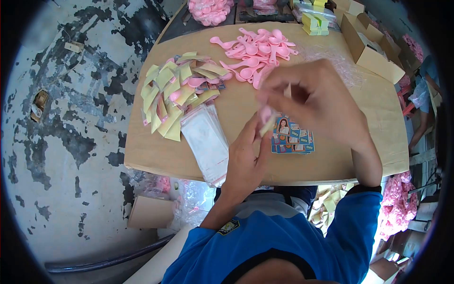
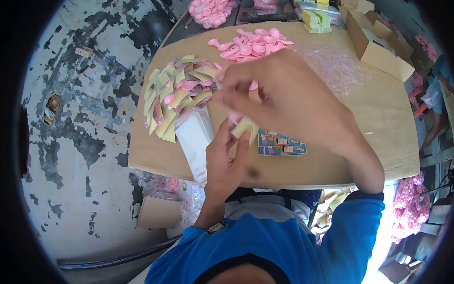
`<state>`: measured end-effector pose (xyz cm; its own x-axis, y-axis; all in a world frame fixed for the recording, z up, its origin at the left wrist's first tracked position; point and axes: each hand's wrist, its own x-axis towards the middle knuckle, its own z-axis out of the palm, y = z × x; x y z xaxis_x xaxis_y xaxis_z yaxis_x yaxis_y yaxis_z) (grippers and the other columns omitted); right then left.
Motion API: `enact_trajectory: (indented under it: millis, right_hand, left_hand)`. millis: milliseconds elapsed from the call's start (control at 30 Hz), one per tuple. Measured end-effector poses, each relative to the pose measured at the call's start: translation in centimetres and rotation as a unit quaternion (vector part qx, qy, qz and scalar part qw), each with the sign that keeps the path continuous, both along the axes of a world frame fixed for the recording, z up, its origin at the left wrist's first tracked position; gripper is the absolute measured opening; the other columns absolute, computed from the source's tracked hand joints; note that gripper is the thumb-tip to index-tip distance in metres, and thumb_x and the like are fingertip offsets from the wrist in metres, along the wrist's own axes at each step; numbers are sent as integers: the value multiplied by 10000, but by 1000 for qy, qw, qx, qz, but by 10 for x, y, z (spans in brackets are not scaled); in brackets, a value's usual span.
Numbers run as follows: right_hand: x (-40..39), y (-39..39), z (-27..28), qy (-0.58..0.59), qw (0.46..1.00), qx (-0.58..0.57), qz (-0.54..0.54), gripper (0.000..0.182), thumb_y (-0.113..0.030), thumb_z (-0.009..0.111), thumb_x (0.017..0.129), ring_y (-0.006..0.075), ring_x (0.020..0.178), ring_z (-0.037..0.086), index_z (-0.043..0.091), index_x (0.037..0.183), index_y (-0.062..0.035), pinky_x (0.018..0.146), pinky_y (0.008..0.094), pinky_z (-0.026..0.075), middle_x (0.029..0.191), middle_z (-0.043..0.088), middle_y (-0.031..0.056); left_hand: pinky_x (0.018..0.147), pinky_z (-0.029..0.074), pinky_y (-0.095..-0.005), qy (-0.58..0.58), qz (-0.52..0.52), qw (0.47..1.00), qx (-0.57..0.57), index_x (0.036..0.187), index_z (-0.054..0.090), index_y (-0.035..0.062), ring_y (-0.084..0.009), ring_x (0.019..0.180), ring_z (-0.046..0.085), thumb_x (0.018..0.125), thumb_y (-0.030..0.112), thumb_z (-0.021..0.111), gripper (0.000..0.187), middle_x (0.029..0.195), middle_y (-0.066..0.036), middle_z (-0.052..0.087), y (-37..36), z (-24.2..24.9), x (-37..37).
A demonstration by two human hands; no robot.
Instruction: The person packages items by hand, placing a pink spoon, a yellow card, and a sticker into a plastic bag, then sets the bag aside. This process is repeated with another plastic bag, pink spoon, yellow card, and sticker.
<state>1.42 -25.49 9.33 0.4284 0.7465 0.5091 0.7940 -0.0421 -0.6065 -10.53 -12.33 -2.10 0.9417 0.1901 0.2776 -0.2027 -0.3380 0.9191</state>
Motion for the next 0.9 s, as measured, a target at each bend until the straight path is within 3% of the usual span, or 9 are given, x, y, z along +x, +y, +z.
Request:
enact_trajectory:
  millis: [67, 100, 200, 233, 433, 467, 533, 567, 900]
  right_hand:
    - [7, 4, 3, -6, 995, 94, -38, 156, -101, 633, 878, 60, 657, 569, 656, 1010, -20, 468, 215, 390, 920, 678, 42]
    - [10, 4, 2, 3, 993, 101, -53, 261, -117, 622, 896, 53, 796, 591, 619, 1142, -33, 531, 195, 424, 971, 669, 41]
    - [14, 8, -12, 28, 998, 63, 14, 374, -200, 650, 895, 142, 670, 635, 569, 1208, -11, 587, 281, 471, 890, 687, 92]
    - [11, 8, -9, 118, 992, 16, 37, 396, -174, 664, 884, 145, 696, 629, 551, 1229, -14, 606, 287, 478, 908, 686, 106]
    - [9, 18, -21, 148, 985, -67, 62, 293, -110, 682, 840, 160, 748, 609, 618, 1116, -38, 643, 322, 490, 1010, 653, 98]
    - [9, 19, -22, 6, 999, -10, 36, 271, -107, 689, 821, 168, 785, 606, 633, 1079, -51, 660, 325, 490, 998, 648, 82]
    - [10, 25, -26, -274, 955, 110, -10, 227, -102, 702, 783, 185, 858, 602, 663, 1006, -76, 694, 331, 491, 974, 638, 51]
    - [10, 26, -26, -325, 942, 81, 0, 204, -130, 720, 716, 203, 947, 579, 678, 914, -101, 754, 335, 489, 971, 622, 21]
    - [13, 26, -42, -338, 941, -12, -1, 189, -174, 703, 650, 187, 910, 582, 681, 816, -85, 777, 323, 496, 860, 636, 3]
  left_hand:
    - [1006, 408, -327, 0, -34, 990, -134, 1420, 287, -29, -204, 1188, 531, 944, 10, 519, 531, 1291, -162, 530, -4, 2, -6]
    - [1005, 406, -319, -7, -52, 983, -177, 1423, 290, -23, -186, 1187, 524, 953, 11, 504, 517, 1289, -152, 531, -6, 5, -10]
    - [1002, 400, -298, -9, -108, 959, -261, 1433, 294, -7, -151, 1182, 511, 970, 12, 480, 499, 1290, -127, 530, -6, 11, -21]
    - [1000, 398, -291, 5, -122, 956, -267, 1437, 291, -2, -151, 1178, 513, 969, 13, 484, 506, 1294, -123, 527, -2, 10, -24]
    - [861, 441, -231, -2, -21, 945, -326, 1378, 408, -14, -104, 1065, 543, 1044, 195, 370, 396, 1173, -85, 581, 8, 15, -16]
    - [853, 442, -227, -14, 0, 954, -300, 1381, 405, -14, -100, 1040, 549, 1044, 188, 368, 395, 1155, -83, 586, 9, 12, -13]
    - [836, 445, -219, -37, 43, 968, -245, 1386, 399, -16, -92, 990, 562, 1044, 174, 363, 393, 1120, -78, 594, 14, 7, -5]
    - [802, 457, -218, -61, 62, 957, -276, 1408, 373, -12, -85, 908, 584, 1044, 173, 362, 408, 1066, -75, 607, 7, 6, -2]
    - [567, 415, -287, 53, 62, 995, -61, 1431, 312, -18, -120, 594, 531, 1005, 103, 384, 449, 650, -99, 539, 6, 20, -8]
